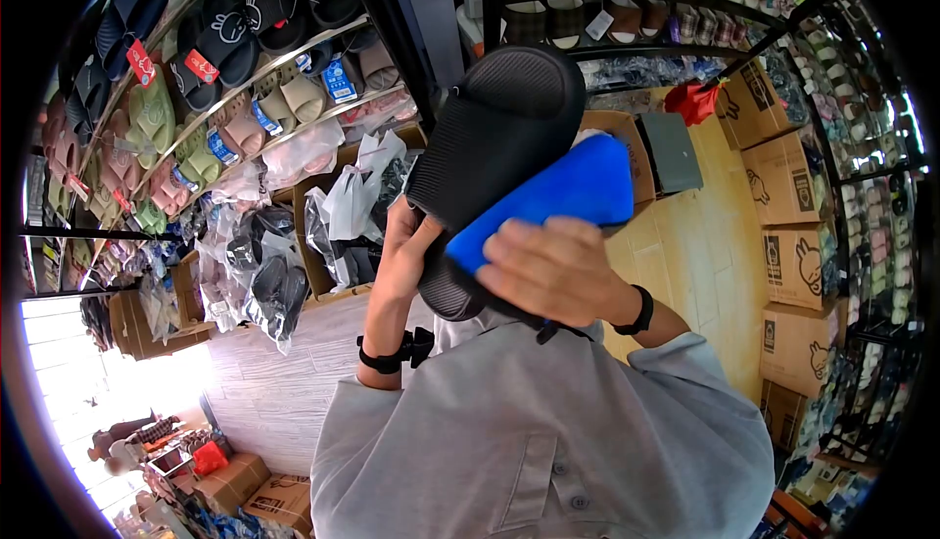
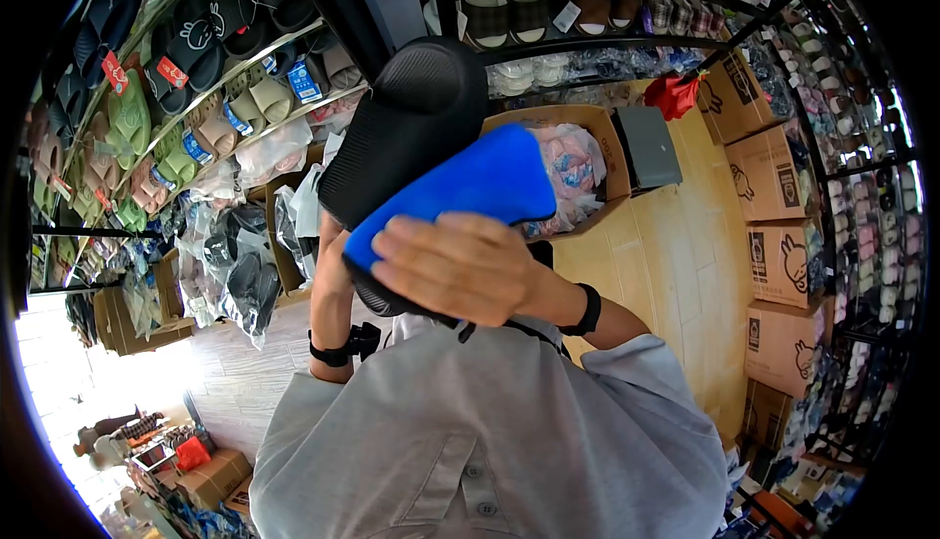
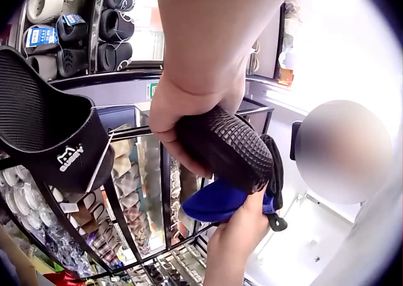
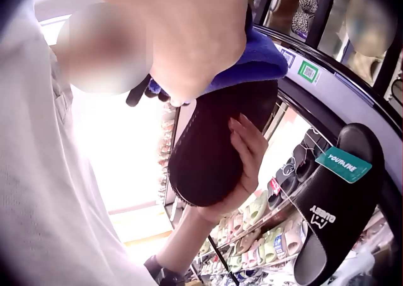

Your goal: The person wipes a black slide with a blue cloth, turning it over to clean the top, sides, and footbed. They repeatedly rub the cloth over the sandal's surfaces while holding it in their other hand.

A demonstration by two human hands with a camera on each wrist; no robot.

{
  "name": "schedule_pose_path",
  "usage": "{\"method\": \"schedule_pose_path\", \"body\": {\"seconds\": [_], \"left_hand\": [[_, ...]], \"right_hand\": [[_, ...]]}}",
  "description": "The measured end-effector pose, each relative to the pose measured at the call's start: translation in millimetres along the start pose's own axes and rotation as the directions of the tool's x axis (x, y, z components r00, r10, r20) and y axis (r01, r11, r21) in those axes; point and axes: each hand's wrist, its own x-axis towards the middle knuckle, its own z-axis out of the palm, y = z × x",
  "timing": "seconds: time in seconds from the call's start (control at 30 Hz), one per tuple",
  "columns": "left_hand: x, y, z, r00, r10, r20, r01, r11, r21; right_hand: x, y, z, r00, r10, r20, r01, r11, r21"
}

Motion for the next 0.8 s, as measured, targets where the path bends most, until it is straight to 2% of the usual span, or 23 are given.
{"method": "schedule_pose_path", "body": {"seconds": [0.03, 0.1, 0.13, 0.2, 0.27, 0.33, 0.4, 0.43, 0.47, 0.5, 0.53, 0.6, 0.67, 0.7, 0.73, 0.8], "left_hand": [[-2.1, 0.6, 4.3, 0.998, -0.021, -0.058, 0.018, 0.998, -0.053], [-2.8, 7.5, 8.1, 0.997, -0.026, -0.076, 0.022, 0.999, -0.047], [-1.8, 10.1, 9.9, 0.995, -0.029, -0.094, 0.025, 0.999, -0.043], [-0.5, 9.9, 11.9, 0.99, -0.049, -0.133, 0.049, 0.999, -0.009], [-1.5, 4.2, 3.9, 1.0, 0.014, -0.012, -0.013, 1.0, 0.022], [-1.8, -0.5, 2.4, 0.999, 0.026, -0.026, -0.024, 0.997, 0.067], [-0.7, -2.5, 2.0, 0.998, 0.05, -0.045, -0.042, 0.987, 0.157], [-0.8, -1.9, 4.9, 0.998, 0.051, -0.046, -0.043, 0.987, 0.156], [-1.9, 0.1, 10.6, 0.993, 0.05, -0.111, -0.038, 0.994, 0.107], [-3.2, 1.5, 13.9, 0.984, 0.045, -0.174, -0.036, 0.998, 0.057], [-5.9, -5.9, 1.9, 0.979, -0.043, -0.2, 0.057, 0.996, 0.064], [-1.8, -1.9, 4.8, 0.99, 0.055, -0.127, -0.044, 0.996, 0.084], [-1.8, 2.6, 9.8, 0.99, 0.042, -0.134, -0.028, 0.994, 0.11], [-3.1, 3.5, 10.9, 0.989, 0.031, -0.142, -0.012, 0.991, 0.136], [-4.0, 3.8, 9.9, 0.989, 0.033, -0.143, -0.013, 0.991, 0.136], [-5.8, 3.6, 8.0, 0.999, 0.0, -0.048, 0.011, 0.974, 0.227]], "right_hand": [[1.2, 0.8, 1.4, 1.0, 0.0, -0.001, 0.0, 1.0, 0.0], [3.7, 5.3, 4.2, 0.99, -0.143, -0.003, 0.142, 0.987, -0.078], [6.0, 10.4, 0.0, 0.99, -0.14, -0.004, 0.139, 0.987, -0.081], [13.2, 24.4, -14.1, 1.0, -0.002, 0.021, 0.006, 0.986, -0.165], [22.0, 37.3, -9.6, 0.965, 0.129, -0.228, -0.173, 0.967, -0.185], [23.8, 38.0, -9.3, 0.956, 0.128, -0.264, -0.18, 0.966, -0.184], [20.7, 24.0, -15.1, 0.99, 0.131, -0.041, -0.136, 0.977, -0.163], [16.7, 18.0, -10.8, 0.995, 0.096, -0.023, -0.098, 0.992, -0.078], [15.7, 10.9, -8.4, 0.998, 0.058, 0.024, -0.058, 0.998, 0.002], [13.5, 5.3, -3.8, 0.999, 0.004, 0.048, -0.004, 1.0, 0.002], [11.3, 2.6, 1.0, 0.996, -0.05, 0.071, 0.05, 0.999, 0.002], [13.5, 8.2, 0.6, 0.996, -0.08, 0.048, 0.081, 0.997, -0.016], [19.0, 23.5, -11.1, 0.999, 0.019, 0.041, -0.018, 0.999, -0.032], [18.2, 32.2, -10.9, 0.998, 0.063, 0.0, -0.063, 0.991, -0.117], [24.5, 40.0, -12.5, 0.983, 0.148, -0.112, -0.159, 0.982, -0.1], [30.5, 49.4, -8.0, 0.95, 0.188, -0.248, -0.223, 0.968, -0.118]]}}
